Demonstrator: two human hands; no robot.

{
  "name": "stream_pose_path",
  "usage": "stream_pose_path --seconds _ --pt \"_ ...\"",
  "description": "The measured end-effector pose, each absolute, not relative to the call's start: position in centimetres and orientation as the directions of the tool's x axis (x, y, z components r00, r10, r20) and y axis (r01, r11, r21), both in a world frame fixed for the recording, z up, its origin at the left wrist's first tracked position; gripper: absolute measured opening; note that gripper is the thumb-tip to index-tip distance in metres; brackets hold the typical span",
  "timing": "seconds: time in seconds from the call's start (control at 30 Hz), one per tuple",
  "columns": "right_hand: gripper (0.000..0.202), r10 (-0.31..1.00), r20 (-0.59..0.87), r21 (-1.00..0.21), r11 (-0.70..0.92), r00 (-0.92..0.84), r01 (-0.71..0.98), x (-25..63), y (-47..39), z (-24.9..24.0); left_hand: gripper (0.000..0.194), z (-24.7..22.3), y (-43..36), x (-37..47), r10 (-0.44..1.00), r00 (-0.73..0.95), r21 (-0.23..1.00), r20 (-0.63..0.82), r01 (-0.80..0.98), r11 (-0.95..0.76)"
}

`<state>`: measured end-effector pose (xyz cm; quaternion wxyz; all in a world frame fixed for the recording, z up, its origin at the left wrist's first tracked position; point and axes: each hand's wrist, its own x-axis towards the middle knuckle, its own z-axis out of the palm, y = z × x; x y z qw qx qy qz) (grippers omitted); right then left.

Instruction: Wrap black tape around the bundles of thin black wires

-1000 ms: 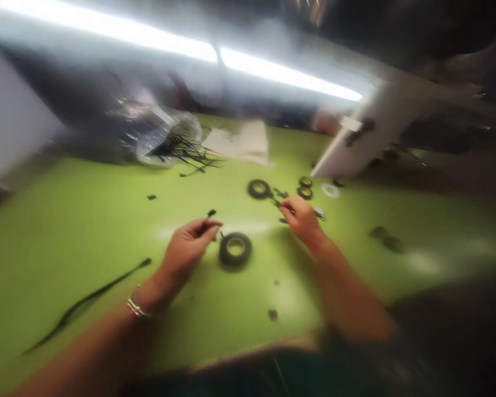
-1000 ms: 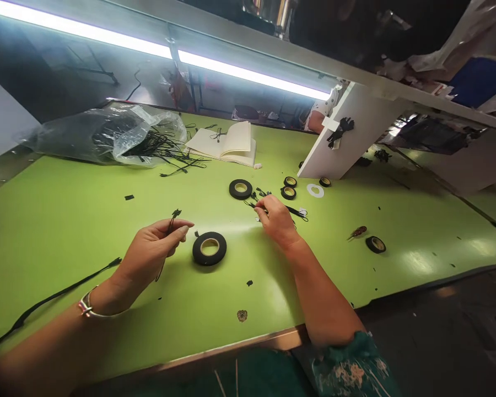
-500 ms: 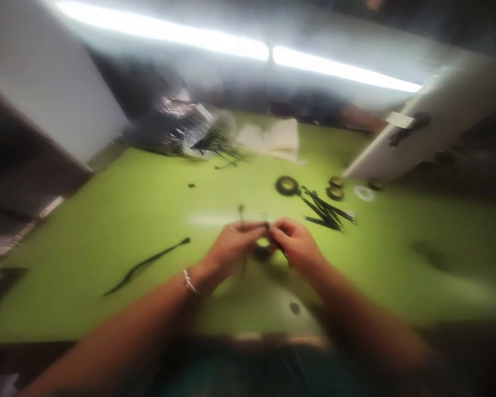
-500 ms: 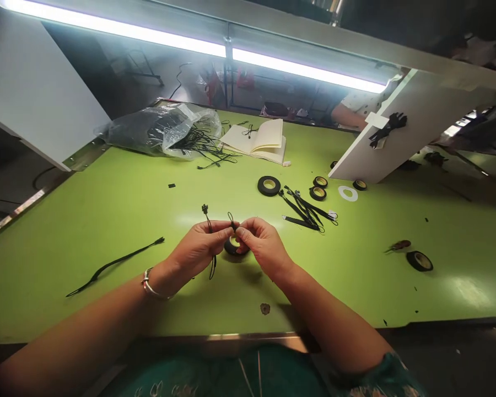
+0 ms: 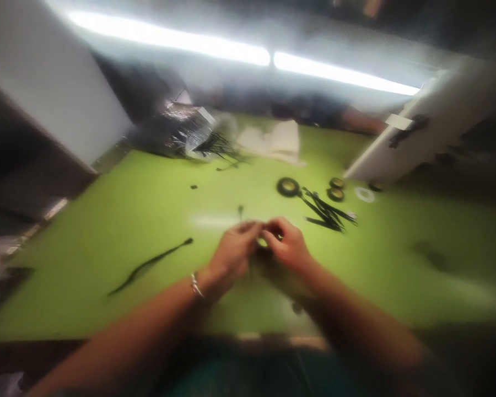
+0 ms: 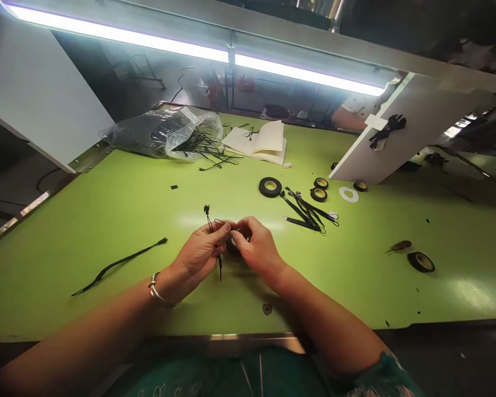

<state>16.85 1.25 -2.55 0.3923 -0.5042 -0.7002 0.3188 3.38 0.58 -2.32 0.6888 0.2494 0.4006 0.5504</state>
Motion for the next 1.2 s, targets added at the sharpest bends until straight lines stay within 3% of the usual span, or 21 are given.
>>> stream_pose_path --seconds 0.1,0.3,0.4,0.47,0.53,0.6,0.67,0.7,0.8,0.9,0.97,1.1,1.2 --pt "0.014 0.964 0.097 -0.93 0.177 -0.247 0.323 17.2 1.4 -1.8 0.023 -2.1 0.6 3.0 0.96 0.13 0.801 -0.248 -0.53 0.279" --pt "0.022 0.954 0.145 -0.928 0.224 -0.264 0.299 17.1 1.2 -1.5 0.026 -1.9 0.5 2.9 0.948 0.187 0.818 -0.257 -0.48 0.317" --pt "0.023 0.953 0.198 -0.886 0.275 -0.23 0.374 18.1 1.8 -1.0 0.036 -1.5 0.8 2.2 0.927 0.243 0.826 -0.285 -0.428 0.366" --pt "0.022 0.936 0.322 -0.771 0.348 -0.146 0.533 19.8 2.8 -0.9 0.042 -1.1 1.3 1.4 0.94 0.213 0.876 -0.267 -0.353 0.329" --pt "0.021 0.893 0.441 -0.566 0.356 -0.091 0.744 22.4 4.5 -1.4 0.04 -0.8 2.0 0.4 0.969 0.121 0.931 -0.214 -0.275 0.24" --pt "0.019 0.902 0.43 -0.349 0.208 -0.041 0.914 25.1 6.2 -2.3 0.038 -0.7 2.7 -0.5 0.983 0.059 0.955 -0.172 -0.233 0.182" --pt "0.016 0.935 0.355 -0.229 0.095 -0.007 0.969 26.9 7.4 -3.1 0.039 -0.8 3.3 -1.1 0.984 0.037 0.958 -0.175 -0.225 0.179" --pt "0.016 0.929 0.369 -0.194 0.111 -0.033 0.975 27.2 7.7 -3.4 0.037 -1.0 3.6 -1.3 0.982 0.035 0.957 -0.184 -0.222 0.187" --pt "0.02 0.887 0.442 -0.263 0.268 -0.131 0.927 25.6 7.2 -3.8 0.027 -1.3 4.0 -1.4 0.977 0.037 0.959 -0.211 -0.184 0.214" --pt "0.016 0.931 0.209 -0.468 0.363 -0.298 0.806 21.7 5.7 -3.8 0.023 -1.4 4.1 -1.2 0.975 0.041 0.963 -0.216 -0.157 0.22" --pt "0.016 0.916 0.129 -0.466 0.394 -0.38 0.792 19.5 4.9 -4.1 0.023 -1.5 4.0 -1.1 0.979 0.045 0.966 -0.198 -0.162 0.203" --pt "0.01 0.93 0.131 -0.378 0.367 -0.343 0.85 17.8 4.5 -4.9 0.027 -2.2 4.1 -1.2 0.971 0.097 0.955 -0.218 -0.185 0.233" --pt "0.011 0.955 0.171 -0.499 0.296 -0.243 0.815 18.4 4.4 -4.8 0.029 -2.8 4.3 -1.2 0.965 0.127 0.947 -0.229 -0.2 0.251"
